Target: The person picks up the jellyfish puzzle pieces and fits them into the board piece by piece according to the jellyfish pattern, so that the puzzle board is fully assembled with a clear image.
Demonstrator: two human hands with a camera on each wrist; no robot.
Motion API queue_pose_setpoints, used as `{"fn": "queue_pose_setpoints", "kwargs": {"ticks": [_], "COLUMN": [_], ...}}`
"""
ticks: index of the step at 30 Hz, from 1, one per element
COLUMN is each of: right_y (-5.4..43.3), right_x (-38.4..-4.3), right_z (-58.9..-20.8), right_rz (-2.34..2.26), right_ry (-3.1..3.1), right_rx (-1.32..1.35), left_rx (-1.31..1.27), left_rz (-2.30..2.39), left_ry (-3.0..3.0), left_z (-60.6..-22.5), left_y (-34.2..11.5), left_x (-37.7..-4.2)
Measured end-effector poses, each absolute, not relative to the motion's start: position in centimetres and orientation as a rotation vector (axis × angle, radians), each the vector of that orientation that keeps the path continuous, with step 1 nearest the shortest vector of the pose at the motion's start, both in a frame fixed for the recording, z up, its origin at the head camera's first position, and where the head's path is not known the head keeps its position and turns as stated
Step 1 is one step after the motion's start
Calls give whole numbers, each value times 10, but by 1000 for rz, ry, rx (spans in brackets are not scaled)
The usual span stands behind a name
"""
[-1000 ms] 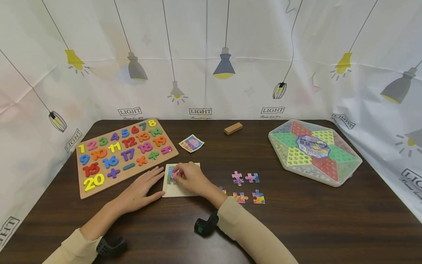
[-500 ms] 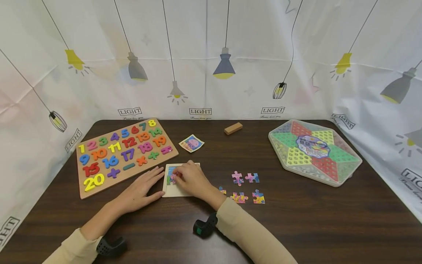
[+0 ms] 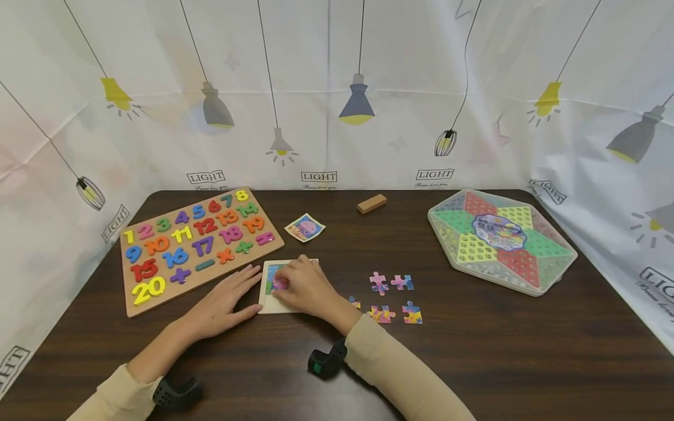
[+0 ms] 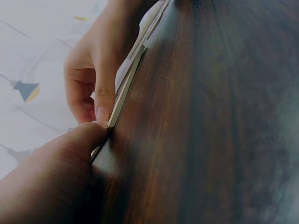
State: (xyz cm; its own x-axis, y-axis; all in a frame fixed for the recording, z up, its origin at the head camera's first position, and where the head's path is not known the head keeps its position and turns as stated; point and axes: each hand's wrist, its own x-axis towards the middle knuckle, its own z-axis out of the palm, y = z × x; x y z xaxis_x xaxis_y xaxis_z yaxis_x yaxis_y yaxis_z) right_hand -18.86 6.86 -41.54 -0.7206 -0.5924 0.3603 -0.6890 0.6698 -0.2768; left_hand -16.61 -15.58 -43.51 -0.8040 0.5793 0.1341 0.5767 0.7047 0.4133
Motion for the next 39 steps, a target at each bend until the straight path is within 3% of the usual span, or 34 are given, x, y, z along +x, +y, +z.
{"fn": "queue_pose_setpoints", "kwargs": {"ticks": [39], "right_y": [78], "right_x": [-185], "right_z": [-410], "right_rz": [583], "right_ry": [-2563], "right_rx": [986], "left_rx": [986], "left_rz": [676], "left_ry": [2892], "left_z": [-435], "left_y": [-156], "left_x": [-167]}}
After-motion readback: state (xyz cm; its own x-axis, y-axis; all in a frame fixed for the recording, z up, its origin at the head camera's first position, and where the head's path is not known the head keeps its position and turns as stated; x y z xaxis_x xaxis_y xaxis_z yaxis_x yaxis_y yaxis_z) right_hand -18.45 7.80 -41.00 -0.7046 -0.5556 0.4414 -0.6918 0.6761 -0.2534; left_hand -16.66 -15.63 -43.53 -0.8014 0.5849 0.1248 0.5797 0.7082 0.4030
